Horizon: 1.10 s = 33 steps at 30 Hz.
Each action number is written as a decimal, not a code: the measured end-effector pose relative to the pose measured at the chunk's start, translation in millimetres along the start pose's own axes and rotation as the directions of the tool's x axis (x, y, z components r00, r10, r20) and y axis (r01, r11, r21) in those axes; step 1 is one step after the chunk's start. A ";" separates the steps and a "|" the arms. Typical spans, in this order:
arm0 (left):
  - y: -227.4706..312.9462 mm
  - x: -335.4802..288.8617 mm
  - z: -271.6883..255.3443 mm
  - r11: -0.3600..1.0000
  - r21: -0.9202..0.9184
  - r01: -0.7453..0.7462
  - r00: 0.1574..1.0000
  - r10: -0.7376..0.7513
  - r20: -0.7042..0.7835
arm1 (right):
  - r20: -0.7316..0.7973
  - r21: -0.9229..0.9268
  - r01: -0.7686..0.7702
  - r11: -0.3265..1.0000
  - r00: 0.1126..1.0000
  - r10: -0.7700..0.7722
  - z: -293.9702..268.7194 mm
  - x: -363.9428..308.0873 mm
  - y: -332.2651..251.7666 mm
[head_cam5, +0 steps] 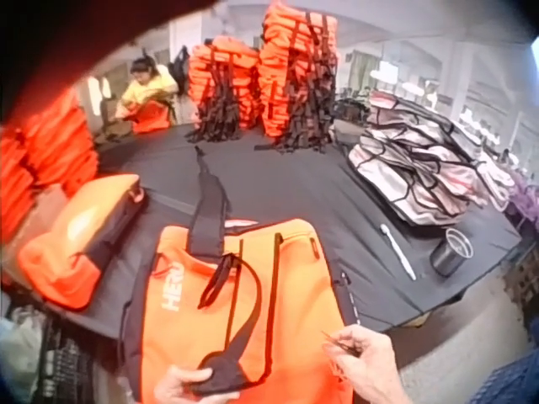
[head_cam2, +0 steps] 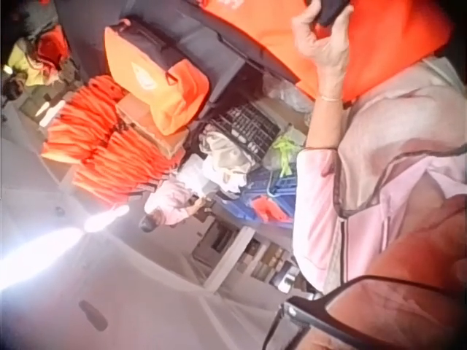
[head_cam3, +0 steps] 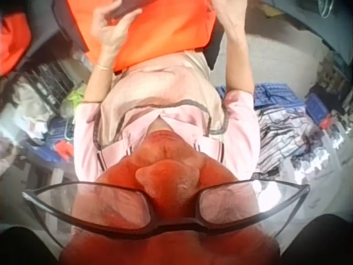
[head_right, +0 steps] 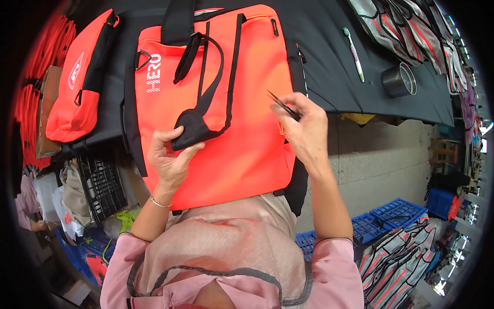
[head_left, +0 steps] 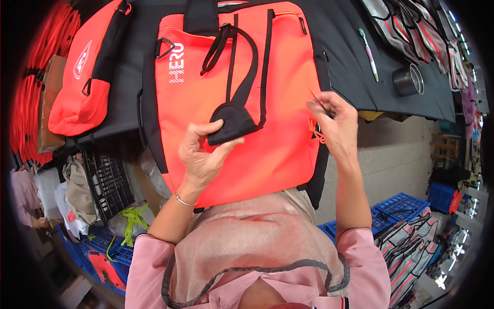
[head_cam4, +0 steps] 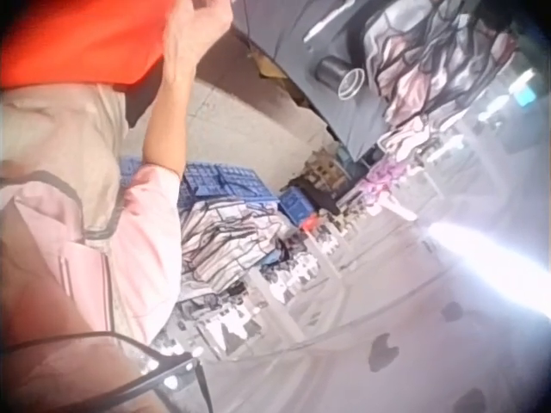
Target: Inspecting and finishing orange gear bags by trimming loose threads with scissors and checking zippers and seams.
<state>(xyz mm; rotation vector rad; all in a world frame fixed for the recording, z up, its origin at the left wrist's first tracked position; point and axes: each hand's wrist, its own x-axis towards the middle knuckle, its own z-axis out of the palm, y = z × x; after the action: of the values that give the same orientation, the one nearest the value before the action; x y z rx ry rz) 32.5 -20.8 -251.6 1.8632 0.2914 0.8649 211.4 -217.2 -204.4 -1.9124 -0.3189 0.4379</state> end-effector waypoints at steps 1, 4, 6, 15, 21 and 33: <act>-3.8 -3.9 -1.2 0.998 -0.051 0.045 0.998 -0.047 -0.044 | 0.016 -0.011 0.021 1.000 1.000 -0.020 6.7 7.1 -1.7; 1.5 -8.9 4.0 0.976 -0.183 0.120 0.989 -0.133 -0.064 | 0.036 -0.012 0.228 0.974 0.973 -0.228 39.7 25.8 -1.7; -0.9 -11.2 5.6 0.976 -0.186 0.112 0.990 -0.127 -0.068 | 0.069 0.049 0.137 0.989 0.988 -0.140 58.0 33.0 -2.8; 21.7 -11.7 3.9 0.981 -0.184 0.063 0.991 -0.084 -0.108 | -0.222 -0.200 0.407 0.891 0.867 -0.446 44.5 41.4 -8.7; 46.3 -6.4 11.6 0.790 0.032 -0.613 0.656 0.485 0.578 | -0.465 0.112 0.110 0.988 0.884 -0.045 -69.8 27.3 19.3; 63.5 60.8 7.8 0.943 -0.159 0.291 0.442 0.015 0.897 | -0.082 0.426 -0.290 0.857 0.931 0.355 -5.7 -63.2 121.5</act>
<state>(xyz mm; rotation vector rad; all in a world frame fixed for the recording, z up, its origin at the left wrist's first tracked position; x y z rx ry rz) 69.9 -21.5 -171.6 1.7153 -0.3498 -0.2919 159.2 -293.1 -305.9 -1.5731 0.1973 0.5253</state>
